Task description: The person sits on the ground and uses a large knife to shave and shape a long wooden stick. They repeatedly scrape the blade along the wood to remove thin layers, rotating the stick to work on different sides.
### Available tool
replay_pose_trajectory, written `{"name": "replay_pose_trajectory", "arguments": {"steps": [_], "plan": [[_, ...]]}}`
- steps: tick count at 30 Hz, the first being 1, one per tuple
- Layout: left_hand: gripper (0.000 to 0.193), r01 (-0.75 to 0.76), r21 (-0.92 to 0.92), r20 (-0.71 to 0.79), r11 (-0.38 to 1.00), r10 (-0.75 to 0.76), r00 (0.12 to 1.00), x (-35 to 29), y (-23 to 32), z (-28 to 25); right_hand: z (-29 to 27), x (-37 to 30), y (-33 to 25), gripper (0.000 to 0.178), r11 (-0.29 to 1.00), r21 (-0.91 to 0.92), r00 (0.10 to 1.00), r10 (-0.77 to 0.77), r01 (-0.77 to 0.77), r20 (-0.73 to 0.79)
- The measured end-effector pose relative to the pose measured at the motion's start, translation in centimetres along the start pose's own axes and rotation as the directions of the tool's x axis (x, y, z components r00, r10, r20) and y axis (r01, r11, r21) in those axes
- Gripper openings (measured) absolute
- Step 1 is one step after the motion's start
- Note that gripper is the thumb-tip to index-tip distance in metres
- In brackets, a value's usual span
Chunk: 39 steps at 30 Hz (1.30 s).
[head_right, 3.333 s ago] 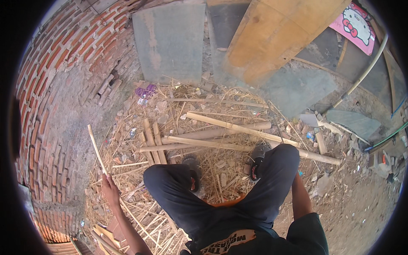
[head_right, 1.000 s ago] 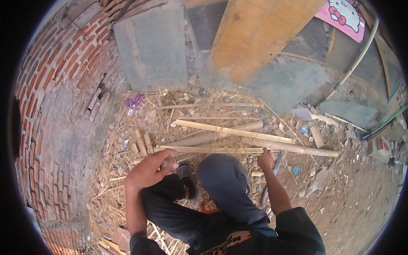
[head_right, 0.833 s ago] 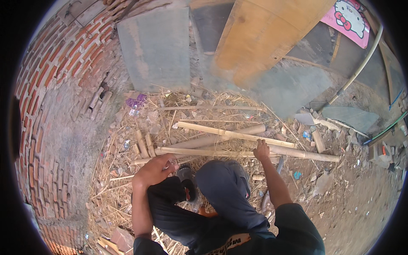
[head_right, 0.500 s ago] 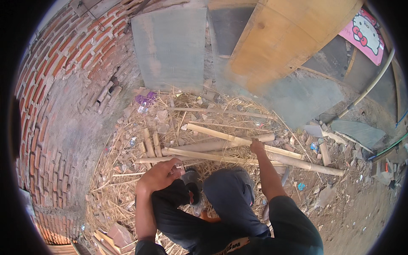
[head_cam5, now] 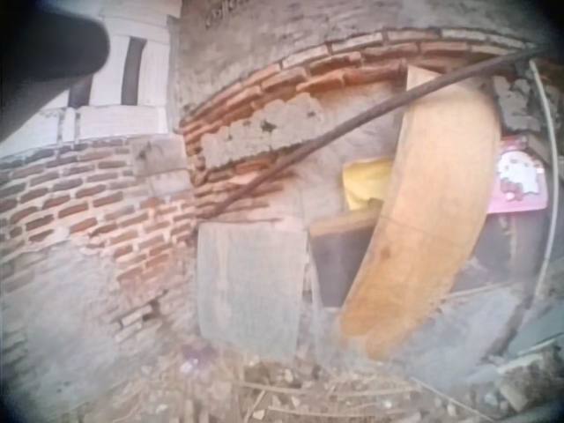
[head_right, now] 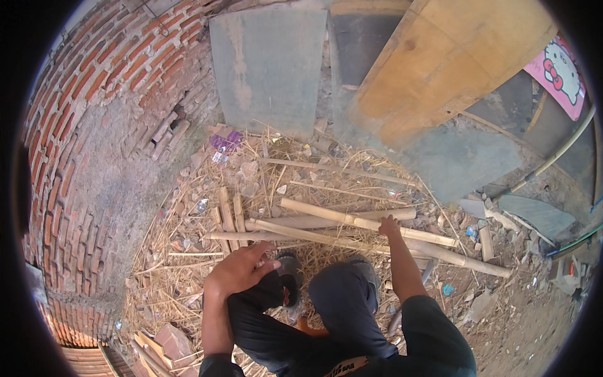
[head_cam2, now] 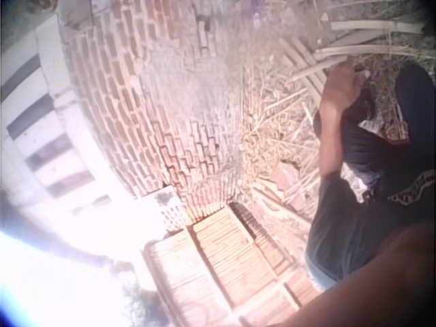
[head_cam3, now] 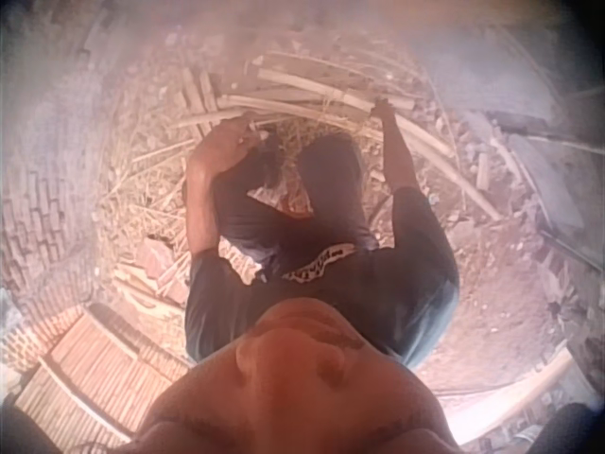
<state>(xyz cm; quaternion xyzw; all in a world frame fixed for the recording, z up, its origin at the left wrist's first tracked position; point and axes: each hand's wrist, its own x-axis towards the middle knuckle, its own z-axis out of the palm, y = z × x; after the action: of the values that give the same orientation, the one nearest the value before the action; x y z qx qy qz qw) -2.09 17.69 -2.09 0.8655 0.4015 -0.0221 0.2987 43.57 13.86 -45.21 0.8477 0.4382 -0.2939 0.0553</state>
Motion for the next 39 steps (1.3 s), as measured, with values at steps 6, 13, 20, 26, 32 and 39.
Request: {"name": "replay_pose_trajectory", "arguments": {"steps": [6,13,20,26,32,39], "plan": [[0.044,-0.007,-0.04,0.003,0.999,0.007,1.0,-0.1,-0.5,0.2,2.0,-1.9,-0.2,0.039,0.982,-0.165,0.987,-0.109,0.089,-0.12],[0.041,0.047,0.028,-0.056,0.998,-0.045,0.997,-0.4,-0.9,0.1,-4.3,-6.0,-1.2,0.033,0.908,-0.094,0.821,-0.411,0.409,-0.397],[0.039,-0.008,0.037,-0.495,0.999,0.025,0.868,0.6,-0.3,-1.7,-16.1,-11.0,-9.5,0.031,0.767,0.119,0.601,-0.387,0.631,-0.699],[0.047,-0.16,-0.211,-0.692,0.964,-0.031,0.722,2.5,-2.1,-2.2,-22.6,-15.6,-17.4,0.026,0.508,0.38,0.586,-0.343,0.773,-0.734],[0.061,-0.424,-0.623,-0.696,0.657,-0.218,0.684,5.3,-1.2,-4.0,-23.2,-16.7,-22.6,0.022,0.145,0.561,0.557,-0.464,0.815,-0.689],[0.068,-0.553,-0.513,-0.781,0.657,-0.089,0.618,7.3,-1.0,-4.9,-22.3,-19.4,-26.7,0.023,0.052,0.562,0.461,-0.638,0.826,-0.618]]}}
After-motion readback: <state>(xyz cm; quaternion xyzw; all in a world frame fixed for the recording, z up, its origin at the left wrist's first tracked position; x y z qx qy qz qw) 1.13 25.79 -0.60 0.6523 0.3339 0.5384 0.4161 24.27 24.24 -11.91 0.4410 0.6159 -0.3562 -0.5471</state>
